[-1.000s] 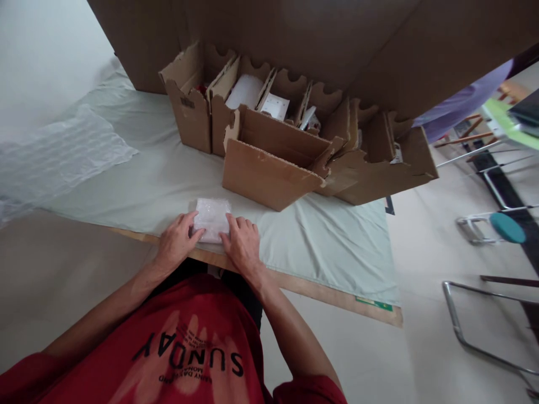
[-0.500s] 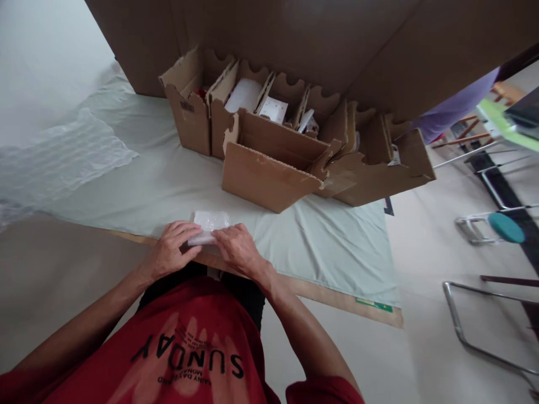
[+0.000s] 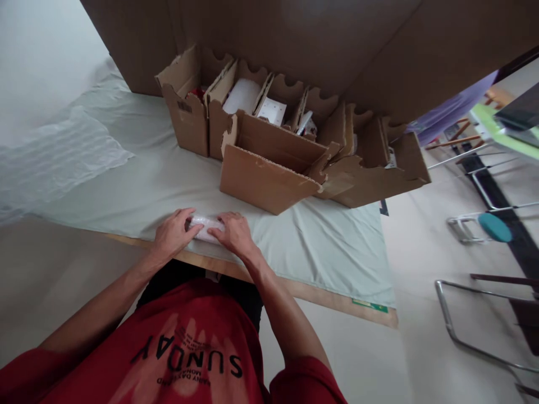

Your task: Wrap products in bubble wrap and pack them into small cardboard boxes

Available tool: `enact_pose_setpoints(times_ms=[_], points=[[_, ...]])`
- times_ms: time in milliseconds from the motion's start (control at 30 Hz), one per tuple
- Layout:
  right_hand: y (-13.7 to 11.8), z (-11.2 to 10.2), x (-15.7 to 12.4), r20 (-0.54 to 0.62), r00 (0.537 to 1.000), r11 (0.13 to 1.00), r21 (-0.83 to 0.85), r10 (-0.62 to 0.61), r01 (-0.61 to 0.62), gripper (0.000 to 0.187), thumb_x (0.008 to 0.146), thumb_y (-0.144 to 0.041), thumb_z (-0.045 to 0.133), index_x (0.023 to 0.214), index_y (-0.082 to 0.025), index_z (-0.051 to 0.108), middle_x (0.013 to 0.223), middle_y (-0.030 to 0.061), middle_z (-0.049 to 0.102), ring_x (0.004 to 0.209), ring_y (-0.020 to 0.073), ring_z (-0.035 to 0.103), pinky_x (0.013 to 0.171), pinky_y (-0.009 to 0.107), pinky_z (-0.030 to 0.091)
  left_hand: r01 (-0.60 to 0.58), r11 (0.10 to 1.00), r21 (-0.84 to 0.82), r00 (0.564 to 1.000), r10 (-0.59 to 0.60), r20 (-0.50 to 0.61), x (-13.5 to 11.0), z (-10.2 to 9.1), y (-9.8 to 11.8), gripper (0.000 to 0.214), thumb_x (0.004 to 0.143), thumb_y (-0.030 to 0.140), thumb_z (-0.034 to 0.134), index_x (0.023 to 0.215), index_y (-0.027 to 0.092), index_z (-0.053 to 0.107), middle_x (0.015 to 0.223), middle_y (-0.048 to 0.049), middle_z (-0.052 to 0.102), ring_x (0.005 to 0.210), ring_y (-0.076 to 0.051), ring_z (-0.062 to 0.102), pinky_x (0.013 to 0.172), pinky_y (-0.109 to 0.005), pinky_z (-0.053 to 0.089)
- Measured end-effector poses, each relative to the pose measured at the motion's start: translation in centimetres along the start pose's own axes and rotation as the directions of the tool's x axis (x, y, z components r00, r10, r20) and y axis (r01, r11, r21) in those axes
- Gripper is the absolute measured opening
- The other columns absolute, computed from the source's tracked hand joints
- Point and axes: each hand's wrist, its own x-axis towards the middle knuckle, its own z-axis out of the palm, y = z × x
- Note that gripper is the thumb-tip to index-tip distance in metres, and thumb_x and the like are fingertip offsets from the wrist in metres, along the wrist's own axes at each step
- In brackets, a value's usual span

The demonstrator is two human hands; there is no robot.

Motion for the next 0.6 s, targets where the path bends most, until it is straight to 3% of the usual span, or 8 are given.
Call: enact_pose_setpoints(times_ms=[133, 267, 367, 433, 533, 600], points=[[-0.5, -0.6, -0.1, 0.123, 0.992, 0.992, 0.124, 0.022, -0.038, 0.018, 0.085, -0.037, 0.075, 0.087, -0.020, 0.071, 0.082, 0.0018, 0.070, 0.077, 0.0175, 0.059, 0.072, 0.029, 0.042, 0.036, 0.989, -0.143, 0.998, -0.028, 0.058, -0.6, -0.6, -0.7, 0.053, 0.083, 0.033, 0.067, 0.133, 0.014, 0.059, 0.114, -0.0131, 0.071, 0.097, -0.026, 0.069, 0.090, -0.040, 0.054], [-1.1, -1.0, -2.1, -0.026, 1.000, 0.958, 0.285, -0.007, 0.014, 0.019, 0.086, -0.038, 0.074, 0.085, -0.020, 0.068, 0.083, 0.0014, 0.069, 0.081, 0.0174, 0.059, 0.074, 0.028, 0.043, 0.058, 0.909, -0.412, 0.993, -0.012, 0.114, -1.8, -1.5, -1.4, 0.067, 0.077, 0.041, 0.070, 0.136, 0.013, 0.056, 0.118, -0.0137, 0.071, 0.102, -0.026, 0.069, 0.094, -0.042, 0.054], [-1.5, -1.3, -4.1, -0.132, 0.991, 0.933, 0.352, -0.027, 0.073, 0.024, 0.091, -0.044, 0.069, 0.086, -0.021, 0.067, 0.085, 0.0026, 0.068, 0.084, 0.0187, 0.061, 0.080, 0.031, 0.047, 0.103, 0.752, -0.651, 0.978, 0.044, 0.205, -2.6, -2.0, -1.2, 0.068, 0.079, 0.046, 0.066, 0.137, 0.012, 0.055, 0.116, -0.0132, 0.072, 0.101, -0.025, 0.070, 0.091, -0.039, 0.056], [-1.8, -1.8, -5.1, -0.157, 0.986, 0.928, 0.359, -0.048, 0.102, 0.026, 0.092, -0.047, 0.067, 0.090, -0.021, 0.066, 0.092, 0.0049, 0.069, 0.090, 0.0203, 0.062, 0.086, 0.034, 0.048, 0.107, 0.678, -0.727, 0.973, 0.079, 0.217, -2.9, -2.4, -0.6, 0.062, 0.082, 0.044, 0.062, 0.135, 0.012, 0.056, 0.109, -0.0115, 0.074, 0.094, -0.022, 0.070, 0.085, -0.035, 0.056], [-2.3, -3.0, -6.2, -0.132, 0.988, 0.924, 0.363, -0.077, 0.121, 0.043, 0.087, -0.051, 0.072, 0.119, -0.023, 0.063, 0.119, 0.0101, 0.068, 0.106, 0.0241, 0.064, 0.095, 0.040, 0.049, -0.027, 0.763, -0.646, 0.968, 0.180, 0.173, -3.3, -3.2, 0.9, 0.058, 0.083, 0.033, 0.060, 0.139, 0.017, 0.055, 0.098, -0.0053, 0.073, 0.087, -0.018, 0.068, 0.079, -0.029, 0.054], [-2.8, -4.1, -6.7, -0.078, 0.992, 0.927, 0.356, -0.100, 0.121, 0.058, 0.087, -0.048, 0.073, 0.136, -0.024, 0.055, 0.128, 0.0112, 0.066, 0.110, 0.0254, 0.064, 0.097, 0.042, 0.049, -0.139, 0.829, -0.542, 0.937, 0.287, 0.199, -3.4, -3.9, 1.9, 0.064, 0.081, 0.026, 0.061, 0.144, 0.023, 0.051, 0.096, -0.0024, 0.073, 0.084, -0.016, 0.066, 0.076, -0.027, 0.053]])
